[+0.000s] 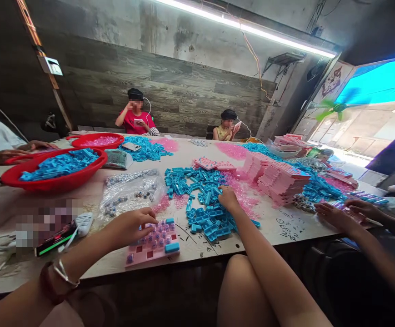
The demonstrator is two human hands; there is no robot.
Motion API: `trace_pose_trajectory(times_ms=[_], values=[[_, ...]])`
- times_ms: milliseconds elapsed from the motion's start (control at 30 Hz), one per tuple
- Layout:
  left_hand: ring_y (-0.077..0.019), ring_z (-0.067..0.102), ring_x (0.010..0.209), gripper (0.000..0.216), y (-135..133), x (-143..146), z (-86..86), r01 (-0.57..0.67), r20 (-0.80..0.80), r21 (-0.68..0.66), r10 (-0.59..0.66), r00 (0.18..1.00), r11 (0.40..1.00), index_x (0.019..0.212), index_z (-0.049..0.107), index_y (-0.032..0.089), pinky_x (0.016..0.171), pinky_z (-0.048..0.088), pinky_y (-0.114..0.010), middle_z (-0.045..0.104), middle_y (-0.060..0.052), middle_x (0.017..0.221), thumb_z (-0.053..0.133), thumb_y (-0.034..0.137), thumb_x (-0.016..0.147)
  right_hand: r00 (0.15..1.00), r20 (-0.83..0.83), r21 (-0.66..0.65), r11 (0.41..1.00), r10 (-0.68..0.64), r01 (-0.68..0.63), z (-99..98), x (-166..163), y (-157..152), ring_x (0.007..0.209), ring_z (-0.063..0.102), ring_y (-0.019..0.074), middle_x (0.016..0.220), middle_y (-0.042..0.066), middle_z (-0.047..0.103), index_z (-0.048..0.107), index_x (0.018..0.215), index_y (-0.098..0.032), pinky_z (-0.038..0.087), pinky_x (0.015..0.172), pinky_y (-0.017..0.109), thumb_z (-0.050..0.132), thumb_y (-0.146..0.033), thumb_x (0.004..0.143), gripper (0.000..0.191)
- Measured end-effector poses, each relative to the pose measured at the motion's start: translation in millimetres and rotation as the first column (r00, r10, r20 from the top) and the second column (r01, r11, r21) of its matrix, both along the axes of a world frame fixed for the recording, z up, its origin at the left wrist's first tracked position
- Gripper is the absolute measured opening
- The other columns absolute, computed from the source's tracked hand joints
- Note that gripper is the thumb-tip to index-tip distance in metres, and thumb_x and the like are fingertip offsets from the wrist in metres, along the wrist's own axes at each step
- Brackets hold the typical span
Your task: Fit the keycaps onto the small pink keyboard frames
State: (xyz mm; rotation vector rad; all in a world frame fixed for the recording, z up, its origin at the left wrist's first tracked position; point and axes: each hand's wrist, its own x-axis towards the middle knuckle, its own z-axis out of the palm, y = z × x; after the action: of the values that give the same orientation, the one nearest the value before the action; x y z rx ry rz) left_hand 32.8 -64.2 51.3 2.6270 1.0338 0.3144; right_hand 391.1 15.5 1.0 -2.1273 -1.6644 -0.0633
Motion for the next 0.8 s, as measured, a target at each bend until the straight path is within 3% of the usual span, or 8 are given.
trace_pose_trajectory(times_ms=[267, 433, 600, 700, 800], values=[[-0.0158, 0.059, 0.086, 0.024, 0, 3, -1.3, -0.01, -0.033, -0.001, 0.01, 0.999, 1.0, 0.097, 0.066, 0.021, 0.077, 0.043, -0.024, 0.06, -0.003, 0.106, 0.047, 0.023, 0.082, 0.99, 0.129, -0.028, 0.997, -0.062, 0.066, -4.9, -11, 6, 0.102, 0.051, 0.029, 0.108, 0.026, 0.054, 0.052, 0.108, 0.002, 0.036, 0.085, 0.034, 0.047, -0.004, 0.075, 0.034], [-0.0153, 0.061, 0.082, 0.025, -2, 2, -1.2, -0.037, -0.026, 0.006, 0.037, 0.999, 0.999, 0.096, 0.067, 0.023, 0.075, 0.044, -0.024, 0.061, -0.002, 0.105, 0.047, 0.025, 0.082, 0.984, 0.18, 0.002, 1.0, -0.007, 0.006, 4.9, -19, 26, 0.093, 0.055, 0.0252, 0.096, 0.018, 0.06, 0.057, 0.098, -0.007, 0.038, 0.08, 0.031, 0.046, -0.022, 0.084, 0.024], [-0.0187, 0.06, 0.09, 0.029, 13, -9, -4.4, -0.222, 0.054, 0.077, 0.218, 0.974, 0.972, 0.098, 0.067, 0.02, 0.079, 0.045, -0.027, 0.064, -0.005, 0.103, 0.044, 0.025, 0.081, 0.961, 0.223, -0.019, 0.986, 0.163, -0.163, 9.9, -27, 51, 0.097, 0.054, 0.0222, 0.099, 0.012, 0.062, 0.061, 0.097, -0.013, 0.039, 0.082, 0.029, 0.047, -0.018, 0.083, 0.02], [-0.0209, 0.06, 0.094, 0.033, 40, -26, -16.3, -0.377, 0.095, 0.139, 0.367, 0.925, 0.916, 0.097, 0.068, 0.016, 0.085, 0.044, -0.031, 0.067, -0.008, 0.101, 0.039, 0.021, 0.08, 0.905, 0.242, -0.064, 0.937, 0.349, -0.344, 6.2, -36, 64, 0.108, 0.049, 0.0187, 0.109, 0.005, 0.061, 0.06, 0.107, -0.021, 0.038, 0.087, 0.025, 0.052, -0.017, 0.081, 0.027], [-0.0202, 0.06, 0.097, 0.037, 67, -45, -32.7, -0.469, 0.063, 0.164, 0.465, 0.883, 0.868, 0.097, 0.067, 0.015, 0.088, 0.043, -0.03, 0.067, -0.008, 0.104, 0.036, 0.014, 0.077, 0.839, 0.248, -0.129, 0.875, 0.484, -0.466, -0.1, -48, 74, 0.107, 0.051, 0.0177, 0.103, 0.003, 0.065, 0.064, 0.103, -0.025, 0.039, 0.085, 0.024, 0.058, -0.012, 0.075, 0.031]])
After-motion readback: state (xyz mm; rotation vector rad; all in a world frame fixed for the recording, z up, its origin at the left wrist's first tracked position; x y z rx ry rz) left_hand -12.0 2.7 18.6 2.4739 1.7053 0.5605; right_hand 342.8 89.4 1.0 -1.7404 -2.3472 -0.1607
